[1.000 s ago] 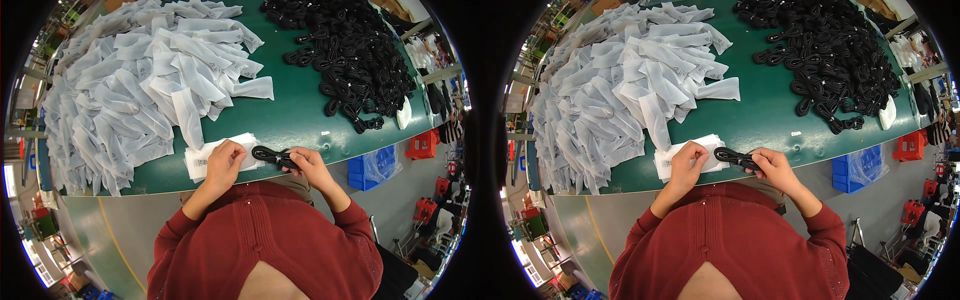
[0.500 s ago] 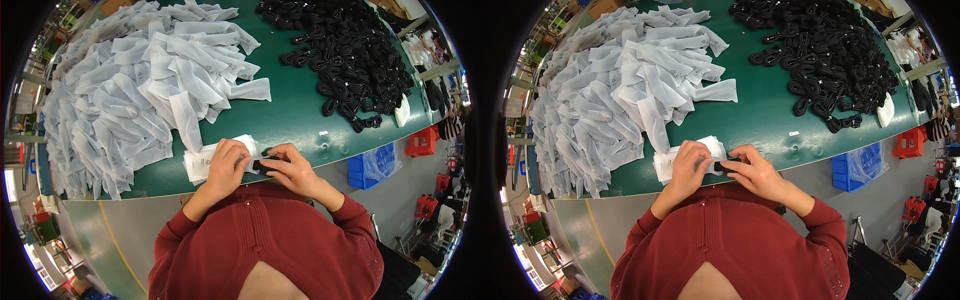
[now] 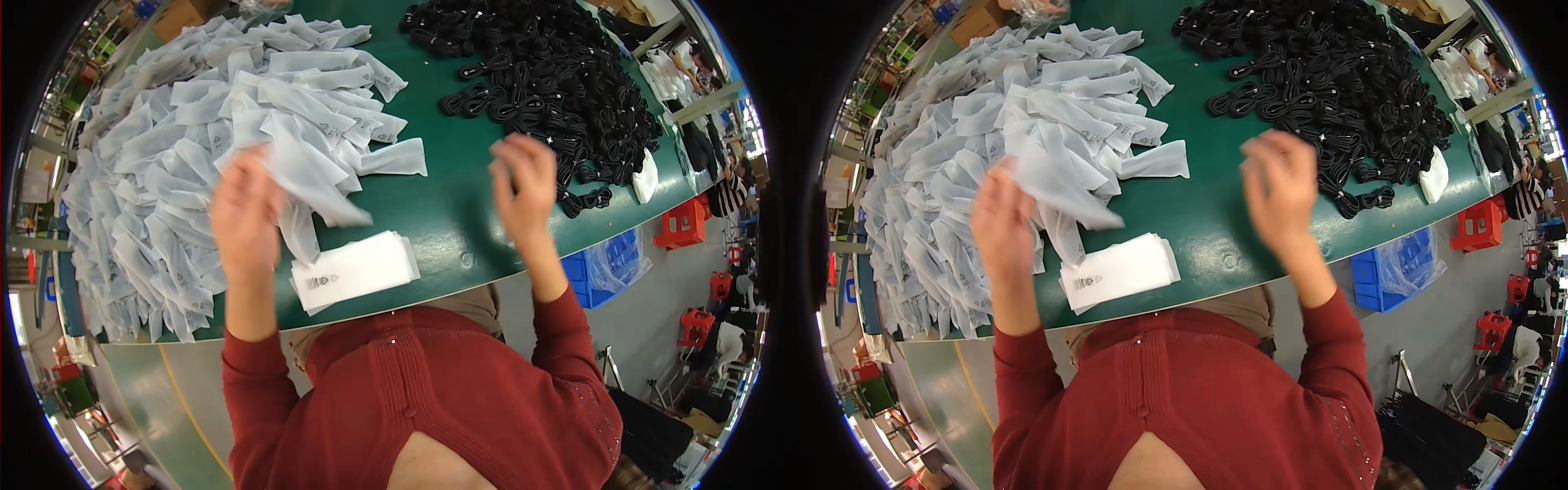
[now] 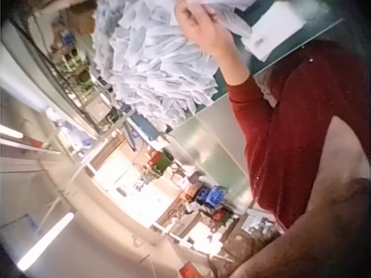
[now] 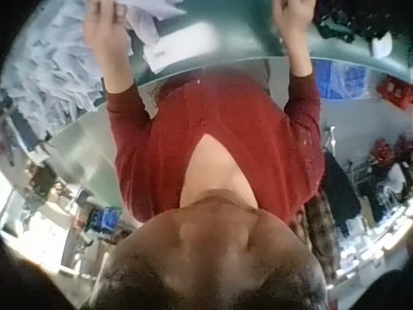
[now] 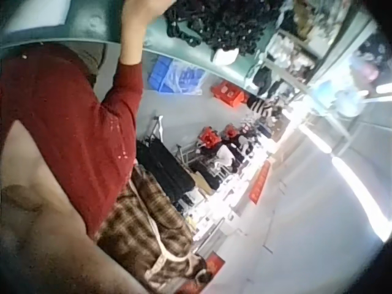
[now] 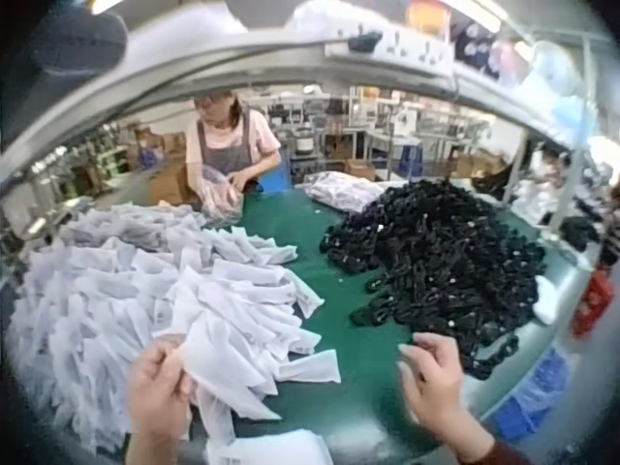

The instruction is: The person packs cables by picking up bundled cables one by one, inserting each cable into a plastic packaging sleeve by hand, and placing the packaged cables onto a pile on the table.

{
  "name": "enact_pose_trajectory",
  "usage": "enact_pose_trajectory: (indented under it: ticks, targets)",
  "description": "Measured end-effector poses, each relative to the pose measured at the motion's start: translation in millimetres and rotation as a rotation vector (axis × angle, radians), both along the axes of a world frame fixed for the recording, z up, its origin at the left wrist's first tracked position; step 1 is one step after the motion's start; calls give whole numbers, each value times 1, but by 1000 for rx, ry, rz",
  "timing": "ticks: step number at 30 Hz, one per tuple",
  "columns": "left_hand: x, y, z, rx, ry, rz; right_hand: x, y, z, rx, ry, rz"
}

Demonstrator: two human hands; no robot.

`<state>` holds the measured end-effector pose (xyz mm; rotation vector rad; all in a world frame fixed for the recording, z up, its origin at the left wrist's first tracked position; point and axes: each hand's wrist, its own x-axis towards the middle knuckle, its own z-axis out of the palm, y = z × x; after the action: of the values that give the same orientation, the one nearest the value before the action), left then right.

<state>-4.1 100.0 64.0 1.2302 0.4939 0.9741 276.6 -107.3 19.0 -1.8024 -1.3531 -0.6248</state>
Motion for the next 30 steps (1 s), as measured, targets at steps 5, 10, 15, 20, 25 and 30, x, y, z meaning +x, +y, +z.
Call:
enact_pose_trajectory:
  ticks: [5, 10, 15, 20, 25, 30]
  targets:
    - [17, 13, 14, 699, 252, 498, 104, -19, -48, -430, -128, -438]
    - [10, -70, -59, 807, 508, -69, 82, -17, -43, -201, -66, -369]
    - [12, -108, -94, 868, 614, -224, 3, -26, -19, -203, 824, 61]
    - [17, -111, -110, 960, 686, -113, -60, -38, -26, -326, 1031, 177]
    - [13, -114, -107, 750, 653, -100, -72, -50, -28, -385, 697, 354]
    - [11, -113, -104, 462, 594, -137, -78, -56, -25, -495, 623, 421]
